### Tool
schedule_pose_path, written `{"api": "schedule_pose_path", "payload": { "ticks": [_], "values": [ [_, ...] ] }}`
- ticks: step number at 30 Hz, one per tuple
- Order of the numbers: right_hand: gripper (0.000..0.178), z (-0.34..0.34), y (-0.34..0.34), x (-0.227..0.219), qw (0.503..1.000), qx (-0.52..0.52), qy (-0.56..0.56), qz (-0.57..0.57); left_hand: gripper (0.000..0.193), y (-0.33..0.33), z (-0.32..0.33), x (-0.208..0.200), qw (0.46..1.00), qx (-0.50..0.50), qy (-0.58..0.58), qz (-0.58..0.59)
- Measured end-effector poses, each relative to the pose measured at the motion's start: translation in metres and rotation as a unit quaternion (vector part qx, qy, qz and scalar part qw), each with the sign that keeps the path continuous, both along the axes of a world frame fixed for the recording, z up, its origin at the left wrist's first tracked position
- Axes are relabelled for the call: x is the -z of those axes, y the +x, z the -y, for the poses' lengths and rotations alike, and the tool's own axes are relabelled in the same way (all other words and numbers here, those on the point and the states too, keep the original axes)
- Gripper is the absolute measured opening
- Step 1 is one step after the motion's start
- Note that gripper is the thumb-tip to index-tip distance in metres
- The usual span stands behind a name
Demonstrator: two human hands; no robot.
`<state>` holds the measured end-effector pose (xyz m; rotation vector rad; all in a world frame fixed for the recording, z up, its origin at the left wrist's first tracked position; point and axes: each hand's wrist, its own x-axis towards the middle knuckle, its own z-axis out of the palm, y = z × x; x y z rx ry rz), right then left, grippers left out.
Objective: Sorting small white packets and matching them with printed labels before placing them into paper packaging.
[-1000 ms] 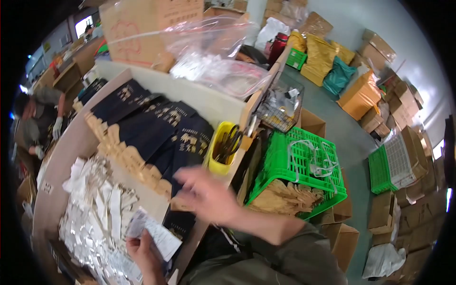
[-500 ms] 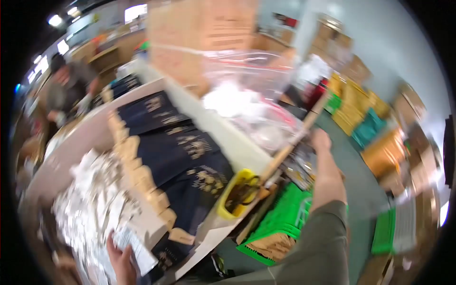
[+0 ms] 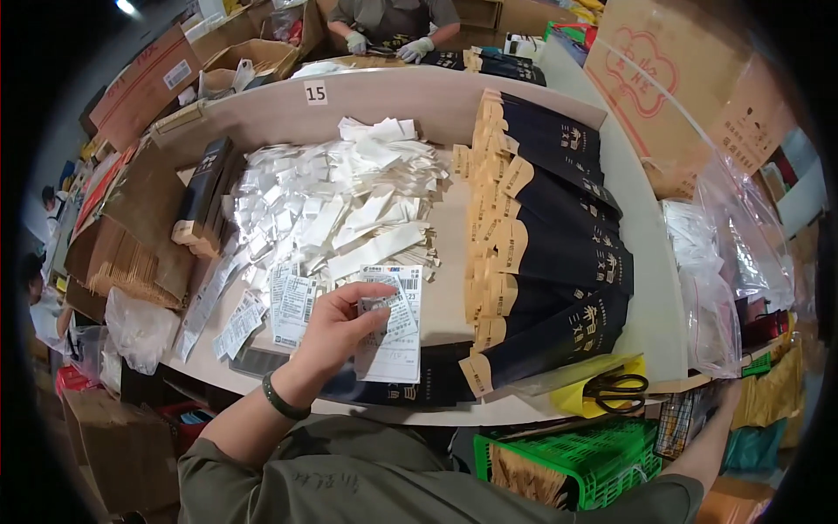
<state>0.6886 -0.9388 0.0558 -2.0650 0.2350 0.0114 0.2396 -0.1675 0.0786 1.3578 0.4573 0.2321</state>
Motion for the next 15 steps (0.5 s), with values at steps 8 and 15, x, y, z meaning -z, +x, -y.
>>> {"api": "schedule_pose_path", "payload": {
  "ticks": [8, 15],
  "values": [
    [0.024, 0.048, 0.003, 0.010, 0.805, 0.013, -0.588, 0.083, 0.045, 0.006, 0.019, -0.022, 0.961, -0.098, -0.252, 0.054],
    [0.031, 0.009, 0.007, 0.021, 0.854, 0.001, -0.514, 0.085, 0.075, 0.002, 0.021, -0.026, 0.964, -0.043, -0.248, 0.089]
  ]
}}
